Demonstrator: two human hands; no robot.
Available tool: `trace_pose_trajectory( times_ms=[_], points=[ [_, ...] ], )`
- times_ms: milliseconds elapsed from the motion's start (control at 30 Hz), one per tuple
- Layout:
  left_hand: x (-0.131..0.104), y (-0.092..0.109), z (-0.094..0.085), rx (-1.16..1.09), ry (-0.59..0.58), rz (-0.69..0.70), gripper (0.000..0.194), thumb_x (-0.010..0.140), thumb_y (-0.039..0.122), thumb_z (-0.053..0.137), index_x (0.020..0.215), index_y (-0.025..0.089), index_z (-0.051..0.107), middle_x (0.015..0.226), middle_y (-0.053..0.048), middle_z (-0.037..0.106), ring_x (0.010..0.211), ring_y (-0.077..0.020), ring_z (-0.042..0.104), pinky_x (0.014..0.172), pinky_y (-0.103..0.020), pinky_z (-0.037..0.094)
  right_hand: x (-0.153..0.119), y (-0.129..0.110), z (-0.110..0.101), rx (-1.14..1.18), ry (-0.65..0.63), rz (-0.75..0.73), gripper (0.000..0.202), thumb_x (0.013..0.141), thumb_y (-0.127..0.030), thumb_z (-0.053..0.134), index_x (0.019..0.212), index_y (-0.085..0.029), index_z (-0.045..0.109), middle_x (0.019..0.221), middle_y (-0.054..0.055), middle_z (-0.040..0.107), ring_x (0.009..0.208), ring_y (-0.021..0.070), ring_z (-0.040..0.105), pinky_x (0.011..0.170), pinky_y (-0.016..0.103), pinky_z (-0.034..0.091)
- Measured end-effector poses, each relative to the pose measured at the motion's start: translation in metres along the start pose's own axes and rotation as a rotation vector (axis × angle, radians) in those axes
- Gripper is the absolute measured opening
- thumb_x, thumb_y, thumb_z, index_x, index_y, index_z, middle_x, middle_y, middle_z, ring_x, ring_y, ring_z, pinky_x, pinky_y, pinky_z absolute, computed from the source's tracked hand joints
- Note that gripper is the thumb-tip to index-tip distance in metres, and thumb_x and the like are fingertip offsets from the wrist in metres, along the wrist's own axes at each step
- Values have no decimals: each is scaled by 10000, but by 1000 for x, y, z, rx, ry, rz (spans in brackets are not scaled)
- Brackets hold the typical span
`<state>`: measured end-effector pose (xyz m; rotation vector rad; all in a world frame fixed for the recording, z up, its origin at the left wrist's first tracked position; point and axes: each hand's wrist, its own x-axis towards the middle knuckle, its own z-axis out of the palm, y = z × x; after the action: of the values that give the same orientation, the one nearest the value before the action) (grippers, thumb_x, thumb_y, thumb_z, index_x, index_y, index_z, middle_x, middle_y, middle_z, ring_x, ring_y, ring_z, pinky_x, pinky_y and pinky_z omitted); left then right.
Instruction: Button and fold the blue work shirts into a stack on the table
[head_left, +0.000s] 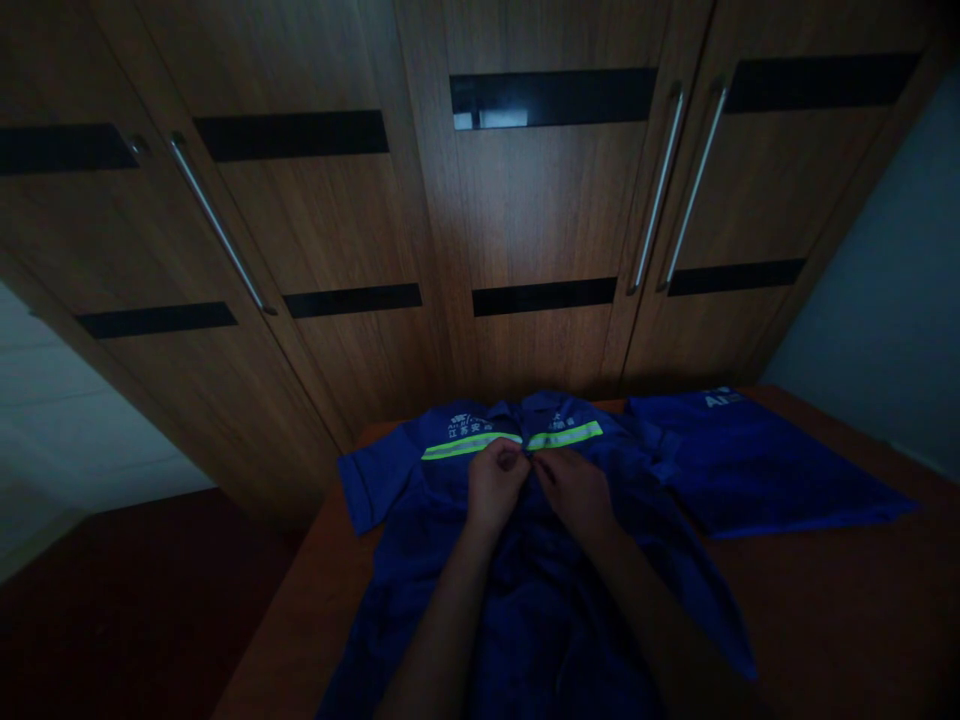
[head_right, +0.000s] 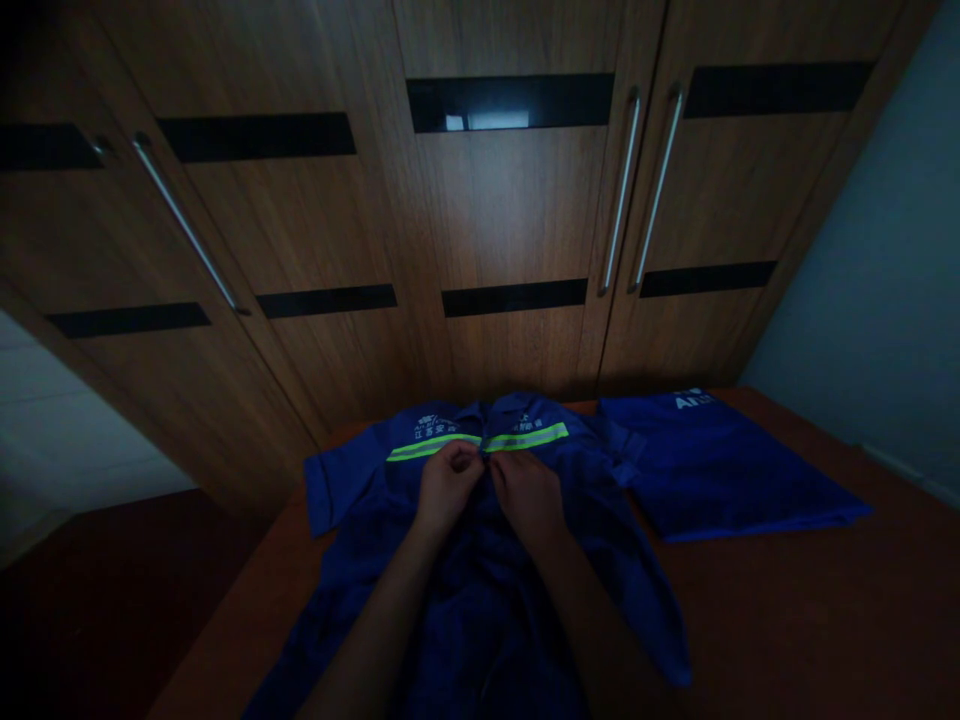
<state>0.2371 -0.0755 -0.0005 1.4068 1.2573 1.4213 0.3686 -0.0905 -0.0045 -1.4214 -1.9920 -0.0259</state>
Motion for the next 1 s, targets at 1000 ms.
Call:
trace_pose_trajectory(
  times_ms=[1000],
  points=[
    [-5, 3, 3, -230, 63, -277, 194, 607, 254, 690, 774, 155, 696, 562, 28, 625, 478, -90, 544, 491, -197, 434, 2, 3, -3, 67, 56, -50, 239, 935, -255, 429, 999, -234, 658, 1013, 57, 695, 919, 193, 629, 830, 304, 459]
  ],
)
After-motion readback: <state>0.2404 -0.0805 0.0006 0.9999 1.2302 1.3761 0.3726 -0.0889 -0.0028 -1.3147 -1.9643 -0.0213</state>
